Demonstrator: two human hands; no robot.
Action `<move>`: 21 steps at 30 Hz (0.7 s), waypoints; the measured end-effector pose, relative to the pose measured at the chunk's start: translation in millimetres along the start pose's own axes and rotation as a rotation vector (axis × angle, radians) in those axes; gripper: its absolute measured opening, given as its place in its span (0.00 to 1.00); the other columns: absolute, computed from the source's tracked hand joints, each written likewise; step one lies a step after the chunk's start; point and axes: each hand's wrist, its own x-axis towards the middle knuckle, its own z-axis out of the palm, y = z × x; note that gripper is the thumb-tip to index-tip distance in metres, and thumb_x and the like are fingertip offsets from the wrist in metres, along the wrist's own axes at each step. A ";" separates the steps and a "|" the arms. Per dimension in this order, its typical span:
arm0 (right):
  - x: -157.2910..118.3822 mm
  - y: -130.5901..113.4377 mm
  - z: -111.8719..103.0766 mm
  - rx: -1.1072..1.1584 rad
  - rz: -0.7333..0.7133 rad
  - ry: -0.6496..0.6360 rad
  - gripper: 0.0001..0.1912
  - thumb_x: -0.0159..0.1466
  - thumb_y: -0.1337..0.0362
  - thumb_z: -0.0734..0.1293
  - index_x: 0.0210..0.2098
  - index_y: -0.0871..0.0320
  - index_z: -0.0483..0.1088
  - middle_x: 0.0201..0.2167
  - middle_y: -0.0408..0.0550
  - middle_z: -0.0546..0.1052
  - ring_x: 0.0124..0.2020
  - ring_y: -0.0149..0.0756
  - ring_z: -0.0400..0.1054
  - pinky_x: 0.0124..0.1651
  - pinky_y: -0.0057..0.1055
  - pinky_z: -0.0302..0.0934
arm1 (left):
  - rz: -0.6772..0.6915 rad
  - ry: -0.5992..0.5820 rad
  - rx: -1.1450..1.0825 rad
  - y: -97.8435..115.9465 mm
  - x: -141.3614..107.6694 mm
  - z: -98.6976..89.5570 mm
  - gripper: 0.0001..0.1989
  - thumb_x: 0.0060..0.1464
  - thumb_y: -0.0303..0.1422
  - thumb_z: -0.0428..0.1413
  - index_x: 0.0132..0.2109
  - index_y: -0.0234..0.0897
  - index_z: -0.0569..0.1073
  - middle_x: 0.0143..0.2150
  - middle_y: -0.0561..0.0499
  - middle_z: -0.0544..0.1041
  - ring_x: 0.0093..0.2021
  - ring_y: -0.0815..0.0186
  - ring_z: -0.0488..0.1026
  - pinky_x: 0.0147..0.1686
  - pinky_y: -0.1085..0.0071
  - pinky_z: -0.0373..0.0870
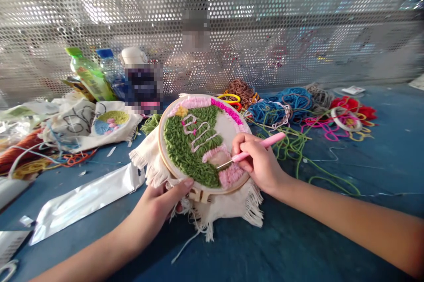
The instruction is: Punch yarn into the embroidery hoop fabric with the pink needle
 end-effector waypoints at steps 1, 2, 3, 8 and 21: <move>-0.2 0.2 0.0 -0.001 -0.002 0.007 0.08 0.57 0.66 0.59 0.22 0.58 0.65 0.10 0.34 0.58 0.12 0.24 0.45 0.18 0.24 0.39 | 0.013 -0.009 0.015 -0.2 -0.4 0.0 0.22 0.55 0.44 0.59 0.18 0.40 0.69 0.13 0.58 0.62 0.18 0.68 0.61 0.27 0.71 0.69; -0.7 0.3 0.2 -0.005 -0.004 0.014 0.08 0.57 0.67 0.59 0.22 0.57 0.65 0.10 0.34 0.58 0.12 0.24 0.46 0.18 0.24 0.40 | 0.033 -0.020 0.028 -0.3 -0.8 -0.1 0.22 0.56 0.44 0.58 0.18 0.40 0.68 0.14 0.58 0.62 0.17 0.69 0.58 0.25 0.71 0.68; -1.3 0.3 0.3 -0.010 -0.007 0.018 0.08 0.57 0.67 0.59 0.22 0.57 0.65 0.10 0.34 0.58 0.12 0.24 0.46 0.18 0.24 0.40 | 0.057 -0.033 0.039 -0.3 -1.1 -0.3 0.22 0.56 0.43 0.57 0.18 0.39 0.68 0.14 0.58 0.62 0.17 0.70 0.56 0.24 0.72 0.67; -3.4 0.3 0.1 0.014 -0.007 0.017 0.09 0.58 0.67 0.59 0.22 0.58 0.66 0.10 0.35 0.59 0.13 0.24 0.47 0.18 0.24 0.40 | 0.134 -0.062 0.080 0.2 -2.7 -1.1 0.21 0.58 0.42 0.55 0.20 0.39 0.67 0.16 0.59 0.63 0.17 0.71 0.56 0.20 0.74 0.60; -8.8 -3.9 3.1 -0.240 -0.107 -0.070 0.10 0.62 0.67 0.57 0.25 0.56 0.64 0.14 0.35 0.60 0.15 0.25 0.50 0.18 0.24 0.44 | 0.075 -0.039 0.086 1.0 -2.3 -1.0 0.21 0.56 0.44 0.56 0.19 0.39 0.68 0.16 0.57 0.63 0.19 0.68 0.57 0.23 0.72 0.63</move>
